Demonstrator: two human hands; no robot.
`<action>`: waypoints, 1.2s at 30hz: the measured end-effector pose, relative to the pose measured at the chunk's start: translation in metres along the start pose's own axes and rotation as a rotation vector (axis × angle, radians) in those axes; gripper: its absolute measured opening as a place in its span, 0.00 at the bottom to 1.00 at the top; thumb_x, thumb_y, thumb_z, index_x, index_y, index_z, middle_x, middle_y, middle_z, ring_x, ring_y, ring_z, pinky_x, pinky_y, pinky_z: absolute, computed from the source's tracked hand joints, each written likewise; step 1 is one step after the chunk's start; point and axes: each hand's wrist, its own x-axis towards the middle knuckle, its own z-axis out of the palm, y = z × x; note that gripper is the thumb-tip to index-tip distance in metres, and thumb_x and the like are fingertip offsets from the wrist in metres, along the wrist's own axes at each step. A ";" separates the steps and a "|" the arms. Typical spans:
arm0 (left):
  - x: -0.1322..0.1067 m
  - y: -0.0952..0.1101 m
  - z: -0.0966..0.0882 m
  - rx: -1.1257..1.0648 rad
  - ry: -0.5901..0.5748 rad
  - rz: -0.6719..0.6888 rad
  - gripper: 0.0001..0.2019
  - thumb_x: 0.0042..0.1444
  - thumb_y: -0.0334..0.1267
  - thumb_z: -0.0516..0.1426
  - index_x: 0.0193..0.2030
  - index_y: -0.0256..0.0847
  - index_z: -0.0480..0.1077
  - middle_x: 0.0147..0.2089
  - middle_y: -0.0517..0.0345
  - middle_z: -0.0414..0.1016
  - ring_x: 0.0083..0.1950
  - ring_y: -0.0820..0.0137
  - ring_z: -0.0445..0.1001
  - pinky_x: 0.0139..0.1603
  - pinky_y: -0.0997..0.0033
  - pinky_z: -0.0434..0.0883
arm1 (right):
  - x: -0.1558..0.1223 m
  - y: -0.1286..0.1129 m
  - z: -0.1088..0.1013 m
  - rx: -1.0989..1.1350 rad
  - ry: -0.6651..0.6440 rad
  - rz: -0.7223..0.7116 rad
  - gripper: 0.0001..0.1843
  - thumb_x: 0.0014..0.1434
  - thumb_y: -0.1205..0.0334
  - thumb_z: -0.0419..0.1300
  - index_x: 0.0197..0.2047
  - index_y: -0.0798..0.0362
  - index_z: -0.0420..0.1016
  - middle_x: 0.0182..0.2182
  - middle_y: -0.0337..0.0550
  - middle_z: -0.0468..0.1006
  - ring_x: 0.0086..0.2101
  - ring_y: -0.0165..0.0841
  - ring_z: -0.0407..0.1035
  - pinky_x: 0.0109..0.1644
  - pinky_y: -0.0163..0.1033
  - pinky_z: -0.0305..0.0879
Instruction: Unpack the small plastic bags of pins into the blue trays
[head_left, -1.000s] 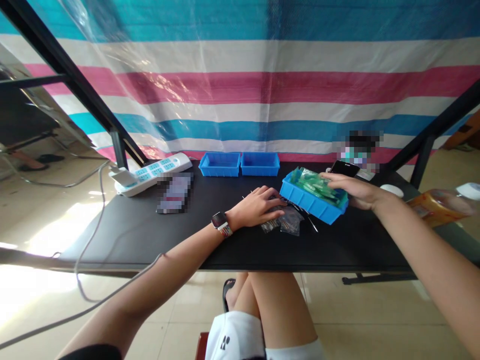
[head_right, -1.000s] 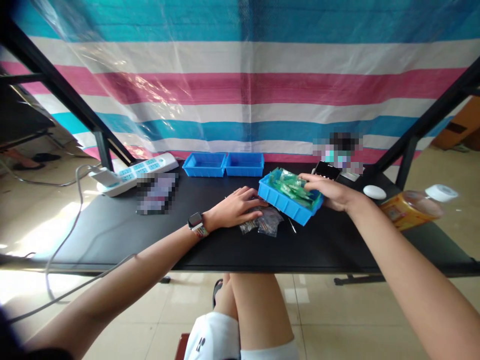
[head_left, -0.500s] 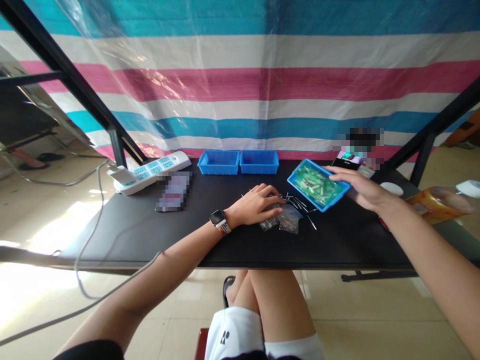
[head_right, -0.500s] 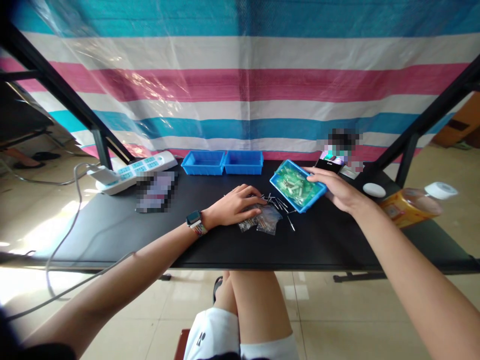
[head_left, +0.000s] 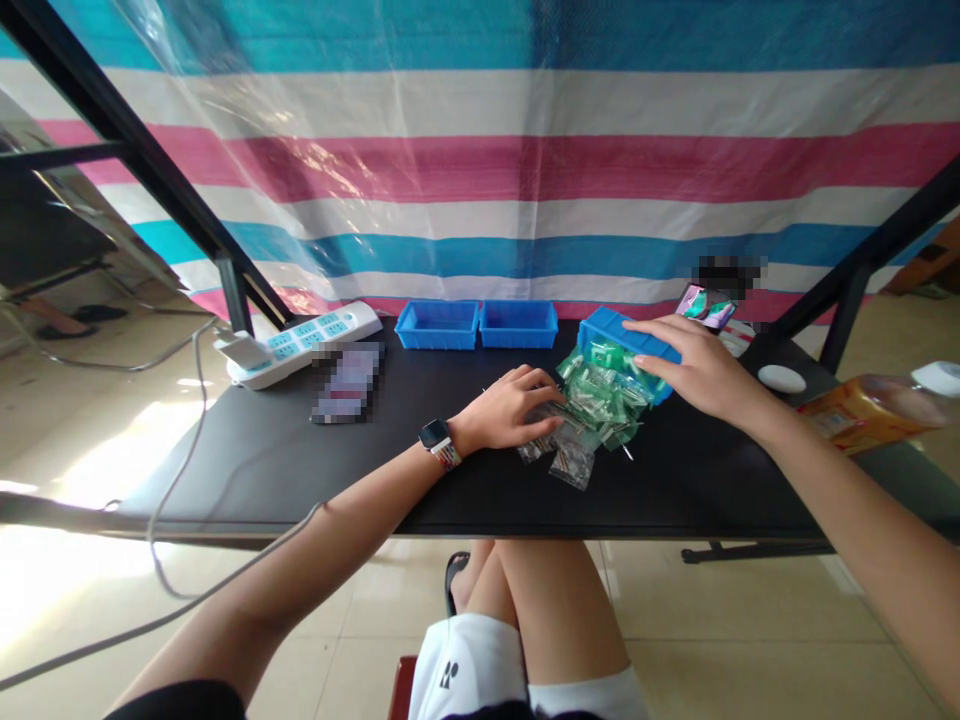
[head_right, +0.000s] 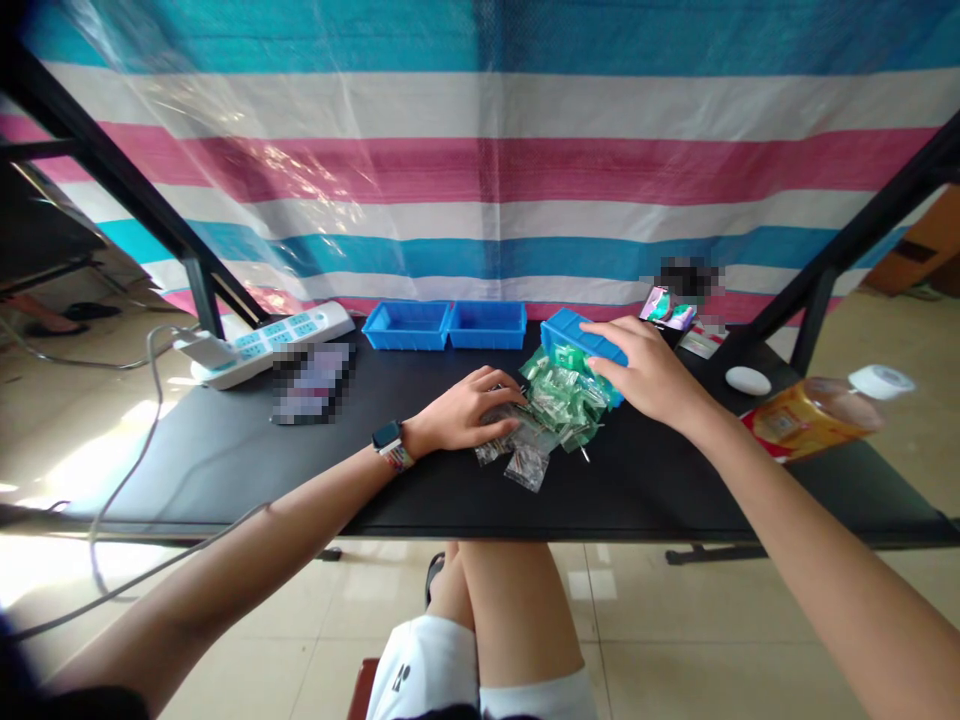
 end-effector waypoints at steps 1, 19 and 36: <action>0.000 0.001 0.000 -0.002 0.005 0.000 0.23 0.74 0.55 0.53 0.60 0.40 0.77 0.58 0.42 0.75 0.59 0.54 0.73 0.66 0.51 0.70 | -0.001 -0.001 0.000 -0.024 0.007 -0.018 0.26 0.66 0.52 0.60 0.65 0.45 0.80 0.55 0.50 0.81 0.57 0.52 0.75 0.68 0.60 0.67; -0.001 0.000 0.001 -0.022 -0.022 0.041 0.27 0.72 0.59 0.56 0.72 0.50 0.71 0.73 0.45 0.68 0.71 0.49 0.69 0.73 0.44 0.65 | -0.024 -0.033 0.003 -0.355 0.017 -0.204 0.36 0.67 0.60 0.58 0.77 0.39 0.65 0.64 0.54 0.73 0.58 0.60 0.66 0.65 0.70 0.66; -0.001 0.000 0.001 -0.018 -0.015 0.052 0.26 0.73 0.57 0.55 0.70 0.49 0.72 0.73 0.44 0.69 0.71 0.49 0.69 0.74 0.44 0.65 | 0.032 0.022 0.027 -0.191 0.268 0.077 0.19 0.60 0.66 0.55 0.54 0.50 0.76 0.46 0.56 0.80 0.50 0.52 0.73 0.59 0.57 0.71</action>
